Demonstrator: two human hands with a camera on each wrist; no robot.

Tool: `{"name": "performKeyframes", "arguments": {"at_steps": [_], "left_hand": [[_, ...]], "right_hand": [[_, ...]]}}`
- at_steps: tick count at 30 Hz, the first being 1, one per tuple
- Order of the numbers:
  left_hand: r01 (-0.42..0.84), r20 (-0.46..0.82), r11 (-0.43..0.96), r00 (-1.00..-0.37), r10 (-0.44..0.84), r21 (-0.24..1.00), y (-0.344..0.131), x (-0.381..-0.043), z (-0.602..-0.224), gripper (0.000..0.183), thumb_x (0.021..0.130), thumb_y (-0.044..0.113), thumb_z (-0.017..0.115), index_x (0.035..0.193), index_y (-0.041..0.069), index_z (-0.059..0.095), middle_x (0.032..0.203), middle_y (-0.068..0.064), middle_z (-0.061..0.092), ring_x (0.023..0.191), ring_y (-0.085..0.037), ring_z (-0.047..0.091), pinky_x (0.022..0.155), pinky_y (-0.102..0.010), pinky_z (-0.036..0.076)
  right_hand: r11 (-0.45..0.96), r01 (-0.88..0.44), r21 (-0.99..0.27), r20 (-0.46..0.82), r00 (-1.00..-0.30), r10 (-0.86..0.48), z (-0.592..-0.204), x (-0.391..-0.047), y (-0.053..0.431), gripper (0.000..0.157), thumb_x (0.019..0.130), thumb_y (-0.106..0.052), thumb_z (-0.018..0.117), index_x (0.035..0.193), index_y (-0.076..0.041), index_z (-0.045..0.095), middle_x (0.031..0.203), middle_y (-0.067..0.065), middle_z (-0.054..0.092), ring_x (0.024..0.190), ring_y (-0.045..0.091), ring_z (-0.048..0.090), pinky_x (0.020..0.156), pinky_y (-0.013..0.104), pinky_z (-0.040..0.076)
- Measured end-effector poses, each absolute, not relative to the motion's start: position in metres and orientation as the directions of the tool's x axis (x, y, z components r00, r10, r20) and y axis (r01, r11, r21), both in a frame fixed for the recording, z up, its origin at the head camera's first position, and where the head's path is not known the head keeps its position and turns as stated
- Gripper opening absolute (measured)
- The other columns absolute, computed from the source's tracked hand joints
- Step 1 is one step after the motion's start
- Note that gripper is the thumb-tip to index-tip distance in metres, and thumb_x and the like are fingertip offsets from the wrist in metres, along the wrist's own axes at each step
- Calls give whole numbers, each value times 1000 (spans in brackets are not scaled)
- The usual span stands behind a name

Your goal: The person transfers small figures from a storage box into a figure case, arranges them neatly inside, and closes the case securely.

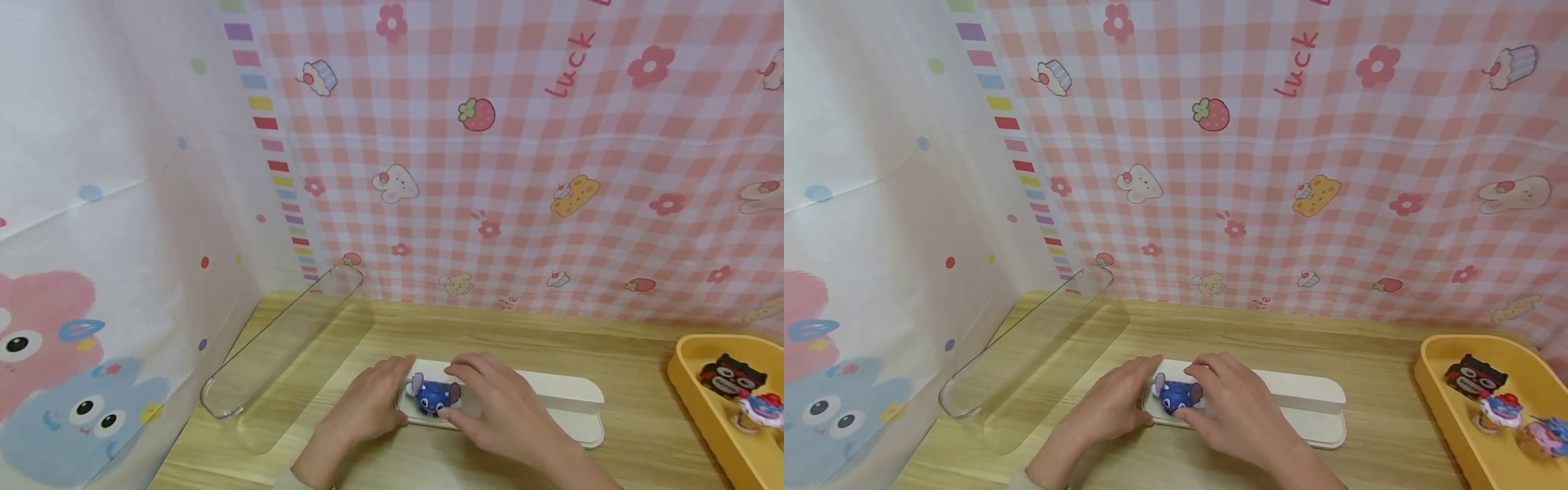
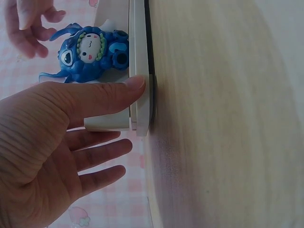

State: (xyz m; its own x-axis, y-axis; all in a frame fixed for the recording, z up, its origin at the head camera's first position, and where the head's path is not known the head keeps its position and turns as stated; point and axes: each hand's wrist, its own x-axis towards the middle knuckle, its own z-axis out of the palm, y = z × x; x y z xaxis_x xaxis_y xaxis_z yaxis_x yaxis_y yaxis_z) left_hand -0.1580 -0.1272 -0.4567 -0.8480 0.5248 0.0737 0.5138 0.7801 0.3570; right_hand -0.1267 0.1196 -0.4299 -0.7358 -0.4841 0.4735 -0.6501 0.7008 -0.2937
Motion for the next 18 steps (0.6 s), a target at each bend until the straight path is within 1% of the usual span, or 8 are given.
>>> {"name": "performKeyframes", "arguments": {"at_steps": [5, 8, 11, 12, 14, 16, 18], "left_hand": [[498, 61, 788, -856, 513, 362, -128, -158, -457, 94, 72, 12, 96, 153, 1, 48, 145, -12, 60, 133, -30, 57, 112, -47, 48], [499, 62, 788, -856, 513, 362, -129, -158, -458, 95, 71, 12, 96, 153, 0, 48, 145, -13, 60, 133, -30, 57, 112, -48, 47], [504, 65, 787, -853, 517, 355, -128, -158, -457, 95, 71, 12, 96, 152, 0, 48, 144, -12, 60, 133, -30, 57, 112, -47, 48], [505, 65, 787, -853, 518, 354, -128, -158, -457, 95, 71, 12, 96, 152, 0, 48, 144, -12, 61, 133, -30, 57, 112, -47, 48], [506, 65, 787, -853, 519, 353, -128, -158, -457, 95, 71, 12, 96, 152, 0, 48, 144, -12, 61, 133, -30, 57, 112, -46, 48], [504, 62, 788, -853, 518, 354, -127, -158, -457, 95, 71, 13, 96, 152, 0, 48, 145, -12, 60, 133, -30, 57, 112, -47, 48], [504, 62, 788, -853, 518, 354, -127, -157, -456, 95, 71, 13, 96, 152, 0, 48, 145, -13, 60, 134, -30, 57, 112, -47, 47]], "right_hand": [[684, -682, -259, 546, -688, -478, -423, -127, 129, 52, 81, -38, 90, 120, -9, 73, 123, 1, 69, 114, 21, 67, 89, 43, 61], [688, -683, -245, 571, -675, -467, -421, -128, 136, 50, 82, -38, 88, 120, -10, 73, 123, 0, 69, 113, 22, 68, 89, 44, 60], [708, -667, -230, 586, -676, -447, -418, -128, 147, 48, 86, -40, 85, 121, -9, 73, 123, 2, 70, 111, 23, 69, 86, 45, 61], [712, -665, -223, 595, -672, -441, -418, -128, 151, 48, 90, -46, 80, 121, -9, 73, 123, 2, 70, 110, 24, 69, 84, 46, 61], [721, -661, -209, 620, -660, -425, -417, -127, 160, 52, 97, -55, 69, 121, -8, 73, 123, 4, 70, 108, 25, 70, 81, 47, 61], [728, -655, -203, 640, -651, -407, -417, -126, 171, 60, 101, -62, 58, 120, -7, 73, 122, 5, 70, 107, 26, 69, 79, 49, 60], [730, -653, -201, 662, -640, -390, -416, -126, 183, 67, 102, -66, 48, 119, -6, 73, 121, 5, 70, 106, 26, 69, 79, 48, 59]]}}
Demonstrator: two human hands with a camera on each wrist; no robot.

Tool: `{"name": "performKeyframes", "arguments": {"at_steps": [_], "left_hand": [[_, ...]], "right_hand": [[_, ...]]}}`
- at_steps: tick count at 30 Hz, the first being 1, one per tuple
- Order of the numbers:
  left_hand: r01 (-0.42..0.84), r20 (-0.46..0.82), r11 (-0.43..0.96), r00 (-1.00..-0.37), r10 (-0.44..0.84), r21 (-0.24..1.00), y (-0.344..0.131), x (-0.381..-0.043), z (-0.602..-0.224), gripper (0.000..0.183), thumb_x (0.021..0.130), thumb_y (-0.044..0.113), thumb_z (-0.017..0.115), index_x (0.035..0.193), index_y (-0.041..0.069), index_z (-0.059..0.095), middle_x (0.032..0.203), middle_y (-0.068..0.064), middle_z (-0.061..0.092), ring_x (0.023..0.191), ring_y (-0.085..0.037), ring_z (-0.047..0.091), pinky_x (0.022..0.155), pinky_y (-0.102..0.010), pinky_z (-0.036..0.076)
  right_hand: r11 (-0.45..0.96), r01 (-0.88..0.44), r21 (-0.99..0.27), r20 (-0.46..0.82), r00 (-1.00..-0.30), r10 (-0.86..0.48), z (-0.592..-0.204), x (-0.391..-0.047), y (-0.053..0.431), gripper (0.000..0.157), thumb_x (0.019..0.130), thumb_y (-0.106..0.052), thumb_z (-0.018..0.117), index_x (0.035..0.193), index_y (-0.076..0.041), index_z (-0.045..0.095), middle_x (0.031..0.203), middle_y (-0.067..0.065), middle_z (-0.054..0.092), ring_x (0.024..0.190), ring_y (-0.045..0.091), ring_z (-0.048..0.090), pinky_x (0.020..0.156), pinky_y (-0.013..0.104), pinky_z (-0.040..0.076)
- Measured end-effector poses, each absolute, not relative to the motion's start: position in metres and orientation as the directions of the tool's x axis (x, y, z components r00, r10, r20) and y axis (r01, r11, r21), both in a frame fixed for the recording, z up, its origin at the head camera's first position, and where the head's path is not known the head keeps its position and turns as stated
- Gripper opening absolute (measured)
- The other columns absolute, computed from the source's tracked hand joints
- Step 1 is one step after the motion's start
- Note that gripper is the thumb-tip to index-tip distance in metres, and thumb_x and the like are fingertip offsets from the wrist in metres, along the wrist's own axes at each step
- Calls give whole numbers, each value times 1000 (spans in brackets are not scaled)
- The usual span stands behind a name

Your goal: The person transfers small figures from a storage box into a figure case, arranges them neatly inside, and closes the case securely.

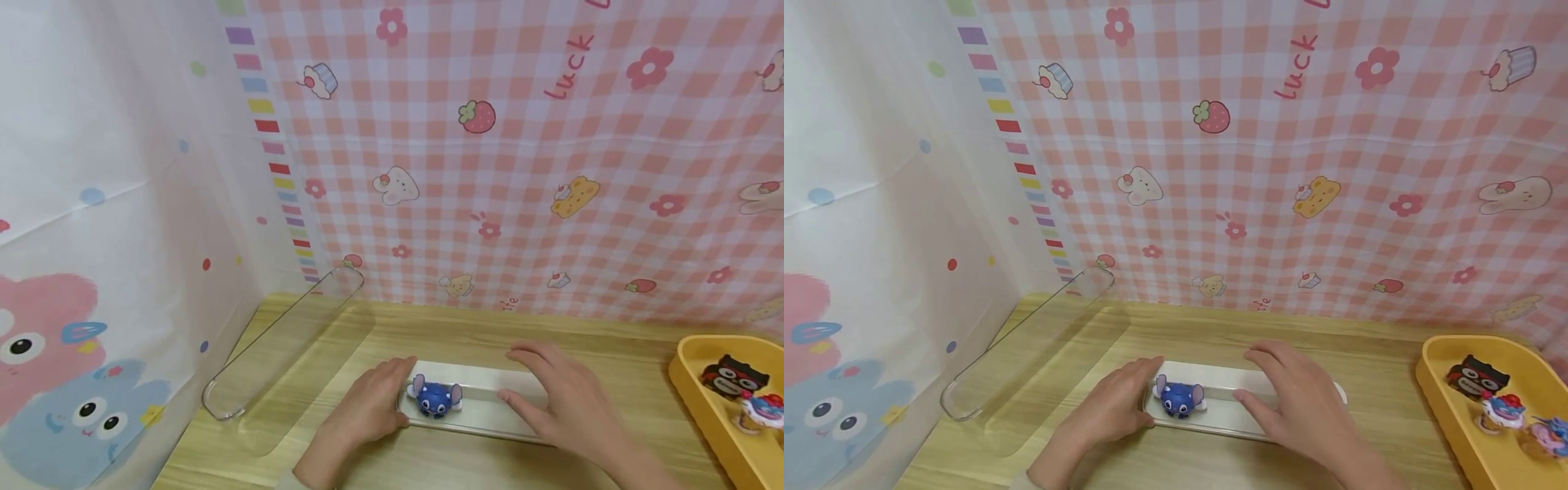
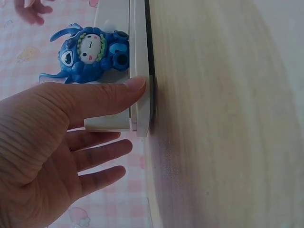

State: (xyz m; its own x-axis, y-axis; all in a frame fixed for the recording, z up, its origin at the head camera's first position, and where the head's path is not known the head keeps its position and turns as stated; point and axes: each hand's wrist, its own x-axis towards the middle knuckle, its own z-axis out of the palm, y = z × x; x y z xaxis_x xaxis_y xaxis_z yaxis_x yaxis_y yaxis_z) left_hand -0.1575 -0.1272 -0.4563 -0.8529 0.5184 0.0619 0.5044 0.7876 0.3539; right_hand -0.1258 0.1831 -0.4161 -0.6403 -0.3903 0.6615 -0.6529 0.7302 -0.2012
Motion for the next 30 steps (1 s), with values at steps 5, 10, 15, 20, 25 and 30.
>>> {"name": "performKeyframes", "arguments": {"at_steps": [5, 10, 15, 20, 25, 30], "left_hand": [[500, 58, 790, -855, 515, 354, -127, -157, -455, 95, 72, 13, 96, 153, 0, 48, 146, -13, 59, 135, -31, 56, 113, -48, 47], [481, 44, 798, -864, 501, 364, -128, -157, -455, 95, 73, 12, 95, 154, 1, 46, 148, -14, 58, 136, -32, 55, 114, -49, 45], [473, 40, 800, -868, 495, 369, -129, -159, -455, 95, 74, 12, 95, 155, 2, 46, 148, -13, 58, 137, -31, 54, 115, -49, 45], [472, 43, 798, -869, 493, 374, -129, -160, -455, 94, 74, 11, 94, 154, 2, 46, 148, -13, 58, 137, -31, 54, 114, -49, 45], [477, 50, 796, -867, 496, 373, -129, -160, -455, 94, 74, 12, 95, 154, 0, 47, 147, -14, 58, 137, -33, 54, 114, -50, 45], [488, 56, 791, -861, 505, 369, -129, -159, -456, 95, 73, 12, 95, 153, -1, 47, 146, -14, 59, 136, -33, 55, 113, -50, 46]], "right_hand": [[752, -622, -216, 667, -657, -352, -412, -122, 214, 57, 95, -54, 72, 120, -3, 71, 122, 8, 69, 107, 28, 67, 89, 31, 51], [793, -563, -233, 646, -699, -306, -408, -117, 240, 63, 77, -34, 92, 127, -4, 69, 125, 10, 68, 111, 32, 64, 94, 20, 42], [829, -497, -255, 618, -743, -256, -408, -113, 259, 71, 73, -27, 94, 134, -3, 67, 131, 15, 67, 117, 39, 61, 100, 36, 44], [838, -481, -256, 614, -751, -243, -413, -110, 276, 75, 77, -30, 92, 139, -1, 63, 136, 20, 65, 119, 44, 59, 113, 45, 42], [850, -471, -235, 628, -741, -237, -418, -107, 296, 78, 80, -36, 90, 141, 2, 61, 137, 24, 62, 117, 50, 58, 125, 37, 28], [887, -393, -243, 596, -782, -183, -422, -101, 315, 80, 81, -40, 89, 141, 5, 58, 136, 31, 60, 115, 56, 54, 112, 68, 35]]}}
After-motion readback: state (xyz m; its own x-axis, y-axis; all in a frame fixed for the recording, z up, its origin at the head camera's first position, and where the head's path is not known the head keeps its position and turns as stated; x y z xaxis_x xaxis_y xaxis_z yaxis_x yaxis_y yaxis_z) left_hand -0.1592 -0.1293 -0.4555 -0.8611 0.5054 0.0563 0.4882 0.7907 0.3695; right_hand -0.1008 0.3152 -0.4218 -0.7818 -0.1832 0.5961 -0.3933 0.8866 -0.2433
